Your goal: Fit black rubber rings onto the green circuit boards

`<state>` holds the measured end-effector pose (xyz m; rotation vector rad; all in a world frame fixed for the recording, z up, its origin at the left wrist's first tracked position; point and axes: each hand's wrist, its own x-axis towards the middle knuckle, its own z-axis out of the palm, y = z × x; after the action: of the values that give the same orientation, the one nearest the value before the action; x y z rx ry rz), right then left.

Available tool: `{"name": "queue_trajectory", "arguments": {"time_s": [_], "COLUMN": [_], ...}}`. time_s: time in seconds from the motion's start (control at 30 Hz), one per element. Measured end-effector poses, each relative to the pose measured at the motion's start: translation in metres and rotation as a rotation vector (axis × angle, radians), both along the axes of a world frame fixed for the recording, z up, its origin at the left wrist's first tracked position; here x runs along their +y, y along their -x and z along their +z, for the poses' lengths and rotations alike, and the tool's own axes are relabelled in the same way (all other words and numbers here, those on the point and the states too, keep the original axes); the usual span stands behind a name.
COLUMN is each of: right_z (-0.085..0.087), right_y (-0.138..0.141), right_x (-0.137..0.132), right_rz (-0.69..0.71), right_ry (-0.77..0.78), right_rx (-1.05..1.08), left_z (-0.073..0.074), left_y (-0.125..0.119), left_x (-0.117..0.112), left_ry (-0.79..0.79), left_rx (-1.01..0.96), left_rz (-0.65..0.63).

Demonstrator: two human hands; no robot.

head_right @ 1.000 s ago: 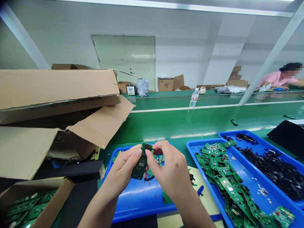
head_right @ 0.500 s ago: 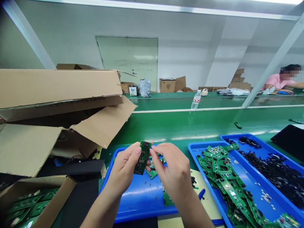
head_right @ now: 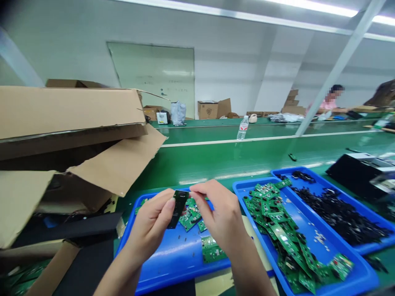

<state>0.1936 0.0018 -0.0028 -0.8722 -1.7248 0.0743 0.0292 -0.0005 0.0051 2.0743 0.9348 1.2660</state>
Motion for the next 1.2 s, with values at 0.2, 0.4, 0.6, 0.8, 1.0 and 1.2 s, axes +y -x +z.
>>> {"name": "queue_trajectory", "arguments": {"time_s": [0.2,0.4,0.6,0.8,1.0,1.2], "right_z": [0.001,-0.008,-0.013,-0.016,-0.015,-0.015], "right_y": [-0.013,-0.018,-0.010,-0.005,-0.007,0.010], "right_x": [0.002,0.002,0.006,0.004,0.001,0.009], "right_rz": [0.095,0.206,0.181,-0.035,0.141,0.757], "right_ry": [-0.074,-0.096,-0.134,-0.226,0.432,0.834], "right_rx": [-0.161,-0.201,-0.147,0.350,0.386,0.720], "left_z": [0.007,0.009,0.011,0.004,-0.009,-0.011], "left_y": [0.008,0.017,0.018,0.023,0.026,0.026], "left_x": [-0.003,-0.005,-0.008,-0.009,-0.002,0.004], "left_ry": [0.149,0.302,0.234,0.148,-0.093,-0.489], "left_rx": [0.117,0.202,0.176,0.071,0.102,0.191], "left_rz": [-0.103,-0.256,-0.209,-0.082,-0.027,0.153]}}
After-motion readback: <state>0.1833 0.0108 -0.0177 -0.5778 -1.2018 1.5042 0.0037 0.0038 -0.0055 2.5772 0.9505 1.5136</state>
